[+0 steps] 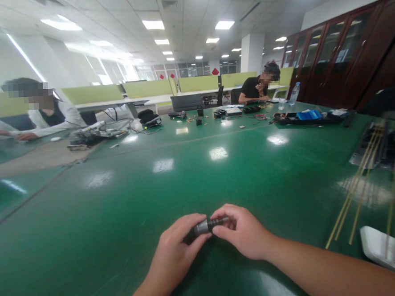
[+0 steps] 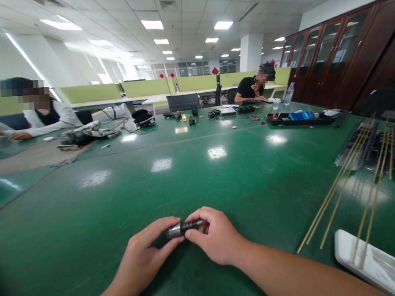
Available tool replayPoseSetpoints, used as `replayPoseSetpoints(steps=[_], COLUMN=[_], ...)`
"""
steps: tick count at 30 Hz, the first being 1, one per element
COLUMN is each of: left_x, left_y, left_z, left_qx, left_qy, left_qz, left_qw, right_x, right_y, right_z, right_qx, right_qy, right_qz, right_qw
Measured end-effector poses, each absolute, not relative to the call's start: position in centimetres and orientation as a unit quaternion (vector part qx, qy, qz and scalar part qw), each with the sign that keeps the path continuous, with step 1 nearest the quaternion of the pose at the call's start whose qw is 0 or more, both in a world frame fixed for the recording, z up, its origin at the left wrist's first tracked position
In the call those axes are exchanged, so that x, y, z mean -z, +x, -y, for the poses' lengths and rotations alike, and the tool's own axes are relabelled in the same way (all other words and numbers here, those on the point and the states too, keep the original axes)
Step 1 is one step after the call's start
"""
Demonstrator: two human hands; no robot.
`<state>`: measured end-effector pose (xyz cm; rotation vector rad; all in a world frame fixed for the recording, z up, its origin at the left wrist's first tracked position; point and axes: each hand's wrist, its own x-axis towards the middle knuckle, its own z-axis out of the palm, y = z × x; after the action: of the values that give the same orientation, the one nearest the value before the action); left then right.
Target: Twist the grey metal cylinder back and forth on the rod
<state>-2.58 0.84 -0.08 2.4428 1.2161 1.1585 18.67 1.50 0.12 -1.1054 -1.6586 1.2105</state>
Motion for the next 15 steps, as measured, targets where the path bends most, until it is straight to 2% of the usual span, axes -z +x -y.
replayPoseSetpoints(steps=[15], left_x=[0.45], left_y=[-2.53], left_z=[-0.69], left_qx=[-0.384], left_qy=[0.824], left_qz=[-0.411], left_qw=[0.064], right_x=[0.05], right_y=[18.62], right_z=[-1.63], right_qx=[-0.47], right_qy=[-0.441], right_qz=[0.655], right_qw=[0.395])
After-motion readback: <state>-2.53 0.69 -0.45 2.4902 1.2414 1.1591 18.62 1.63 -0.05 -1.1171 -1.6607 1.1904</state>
